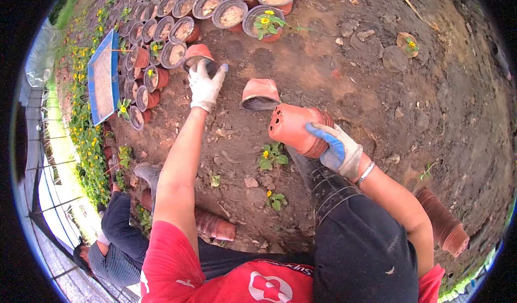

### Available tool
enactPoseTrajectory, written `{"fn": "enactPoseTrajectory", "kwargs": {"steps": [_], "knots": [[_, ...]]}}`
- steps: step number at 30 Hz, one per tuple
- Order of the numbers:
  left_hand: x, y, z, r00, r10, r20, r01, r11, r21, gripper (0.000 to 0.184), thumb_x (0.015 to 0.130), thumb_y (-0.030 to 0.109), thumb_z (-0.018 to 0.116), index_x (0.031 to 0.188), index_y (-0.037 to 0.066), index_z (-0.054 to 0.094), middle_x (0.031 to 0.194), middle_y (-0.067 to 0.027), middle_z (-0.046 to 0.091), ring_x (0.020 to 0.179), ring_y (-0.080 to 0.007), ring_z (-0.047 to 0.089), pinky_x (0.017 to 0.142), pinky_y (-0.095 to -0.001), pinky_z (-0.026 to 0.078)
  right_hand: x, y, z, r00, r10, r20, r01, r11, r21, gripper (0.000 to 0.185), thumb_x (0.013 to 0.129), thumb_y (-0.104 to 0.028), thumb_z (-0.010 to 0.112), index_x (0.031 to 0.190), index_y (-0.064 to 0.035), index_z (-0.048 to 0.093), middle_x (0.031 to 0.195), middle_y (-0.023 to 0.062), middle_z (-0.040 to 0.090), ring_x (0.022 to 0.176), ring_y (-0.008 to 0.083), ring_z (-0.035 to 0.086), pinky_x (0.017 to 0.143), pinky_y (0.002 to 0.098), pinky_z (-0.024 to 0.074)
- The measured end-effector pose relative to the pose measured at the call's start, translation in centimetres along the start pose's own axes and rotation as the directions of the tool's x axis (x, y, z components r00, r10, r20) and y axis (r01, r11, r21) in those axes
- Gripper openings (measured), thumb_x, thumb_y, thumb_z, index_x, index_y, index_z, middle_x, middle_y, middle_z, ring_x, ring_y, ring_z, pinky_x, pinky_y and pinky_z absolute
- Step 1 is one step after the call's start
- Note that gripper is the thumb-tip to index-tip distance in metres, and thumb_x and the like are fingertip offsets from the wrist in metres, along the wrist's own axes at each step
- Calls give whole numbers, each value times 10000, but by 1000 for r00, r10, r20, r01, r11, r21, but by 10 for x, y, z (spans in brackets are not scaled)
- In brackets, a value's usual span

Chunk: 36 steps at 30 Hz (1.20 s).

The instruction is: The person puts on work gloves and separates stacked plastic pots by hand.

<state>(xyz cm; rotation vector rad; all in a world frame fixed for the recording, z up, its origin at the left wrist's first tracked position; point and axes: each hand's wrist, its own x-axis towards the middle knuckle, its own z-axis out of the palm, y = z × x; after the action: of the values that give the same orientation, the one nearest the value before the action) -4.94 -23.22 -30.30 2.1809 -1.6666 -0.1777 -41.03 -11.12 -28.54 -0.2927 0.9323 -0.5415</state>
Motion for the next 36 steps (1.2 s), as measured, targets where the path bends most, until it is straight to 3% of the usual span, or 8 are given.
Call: {"fn": "enactPoseTrajectory", "kwargs": {"steps": [10,15,17,22,24,30,33,36], "knots": [[26,-2,3,996,5,-89,-18,990,-139,692,755,397,719,1283,39,452,1277,-287,393,1191,-442,420,977,-461,392,1,4,-6,991,-117,58,125,977,-174,593,725,-8,684,1288,-83,512,1254,90,576,1156,253,566,1015,364,435],[48,-6,0,989,83,119,-89,995,45,520,796,346,660,1219,76,521,924,-198,653,924,-376,619,823,-434,481,4,8,-12,990,-124,70,137,964,-230,567,728,1,654,1272,-85,523,1254,92,580,1162,254,565,1006,373,434],[51,-4,1,986,100,130,-113,989,92,419,817,307,631,1160,72,571,956,-216,665,933,-383,621,816,-435,483,4,9,-7,954,-289,78,299,898,-322,341,899,-119,614,1203,18,545,1180,130,607,1091,237,598,963,370,486],[35,-12,-5,963,251,101,-229,955,-188,257,804,219,651,1017,75,636,941,-213,643,893,-374,615,809,-428,487,2,7,-15,996,-87,32,90,992,-89,559,731,-7,660,1268,-90,526,1256,93,580,1152,259,572,997,375,441],[24,-21,-8,930,299,-215,-328,938,-114,274,768,180,685,1017,77,631,973,-188,615,872,-371,602,790,-434,493,2,4,-11,992,-124,36,129,974,-188,557,733,-10,665,1267,-92,528,1253,94,581,1149,259,574,993,377,444],[31,-28,-29,927,297,-227,-294,955,50,609,688,306,772,1197,81,525,1167,-200,519,1099,-402,476,938,-500,394,4,6,-9,999,-32,-41,33,999,34,532,733,-29,706,1238,-76,547,1217,99,602,1122,270,588,980,370,456],[50,-26,-28,909,301,-290,-295,953,66,708,675,351,784,1249,71,480,1220,-235,477,1123,-420,458,950,-505,387,6,8,-12,986,-165,9,163,962,-219,533,727,-35,728,1227,-71,550,1204,99,610,1112,265,594,982,362,457],[62,-20,-26,896,291,-334,-273,957,102,810,694,407,765,1325,39,415,1306,-276,418,1181,-443,424,993,-514,361,-4,-3,5,995,-27,-92,30,999,32,537,719,-36,743,1220,-72,554,1200,99,613,1104,259,600,984,363,457]]}}
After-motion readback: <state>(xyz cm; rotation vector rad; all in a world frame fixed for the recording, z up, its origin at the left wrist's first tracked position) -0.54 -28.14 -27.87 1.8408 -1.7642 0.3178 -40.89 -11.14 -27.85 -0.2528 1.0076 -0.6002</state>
